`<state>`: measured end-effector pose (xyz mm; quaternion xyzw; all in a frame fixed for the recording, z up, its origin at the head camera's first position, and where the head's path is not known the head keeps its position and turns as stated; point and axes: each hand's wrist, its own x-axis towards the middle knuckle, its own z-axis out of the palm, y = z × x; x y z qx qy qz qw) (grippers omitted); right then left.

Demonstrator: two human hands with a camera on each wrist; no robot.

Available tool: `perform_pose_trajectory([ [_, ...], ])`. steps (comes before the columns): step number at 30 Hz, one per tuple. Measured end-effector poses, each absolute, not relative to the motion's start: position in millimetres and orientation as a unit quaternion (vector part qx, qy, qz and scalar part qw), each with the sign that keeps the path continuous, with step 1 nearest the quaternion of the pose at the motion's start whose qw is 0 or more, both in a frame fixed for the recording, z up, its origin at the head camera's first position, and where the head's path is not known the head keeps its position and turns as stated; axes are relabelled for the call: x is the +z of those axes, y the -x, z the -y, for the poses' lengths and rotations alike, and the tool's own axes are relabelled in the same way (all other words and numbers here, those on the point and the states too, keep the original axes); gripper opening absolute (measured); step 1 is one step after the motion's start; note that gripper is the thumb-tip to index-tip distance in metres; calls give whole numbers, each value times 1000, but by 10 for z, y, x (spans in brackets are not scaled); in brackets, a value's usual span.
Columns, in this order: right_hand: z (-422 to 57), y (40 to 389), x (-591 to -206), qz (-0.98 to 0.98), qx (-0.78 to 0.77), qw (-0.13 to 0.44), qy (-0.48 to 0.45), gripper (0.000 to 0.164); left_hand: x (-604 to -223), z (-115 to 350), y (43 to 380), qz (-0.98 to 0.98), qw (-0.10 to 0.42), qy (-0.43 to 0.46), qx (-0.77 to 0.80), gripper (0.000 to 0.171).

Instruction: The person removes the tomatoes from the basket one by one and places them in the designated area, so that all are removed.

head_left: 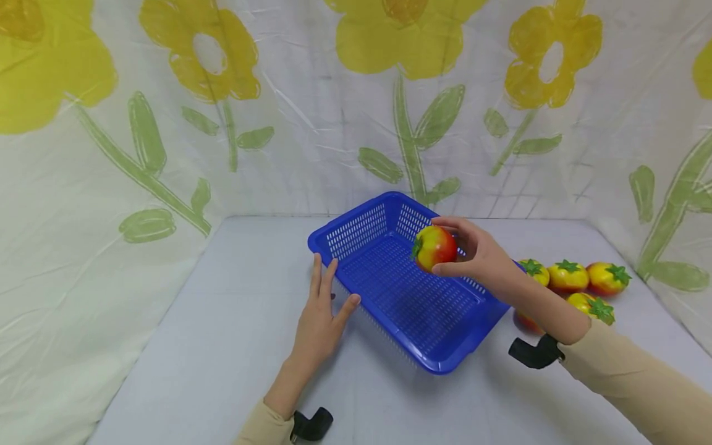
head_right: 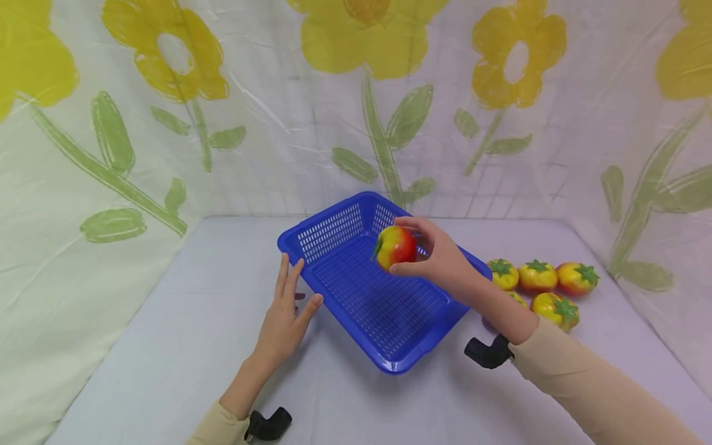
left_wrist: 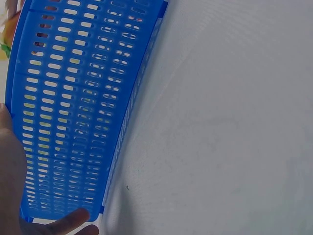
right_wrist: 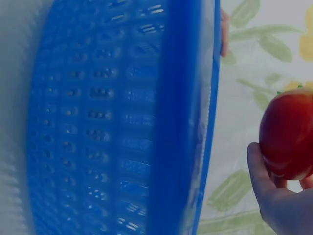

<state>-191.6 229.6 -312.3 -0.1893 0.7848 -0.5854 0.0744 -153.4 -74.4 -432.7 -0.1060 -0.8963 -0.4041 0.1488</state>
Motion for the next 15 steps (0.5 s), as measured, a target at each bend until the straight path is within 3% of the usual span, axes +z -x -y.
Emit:
perform_pose_trajectory([
  [15, -2560, 1604, -3219, -786, -599, 38, 147, 71, -4319, 744, 1539, 898, 151, 107, -400, 76],
])
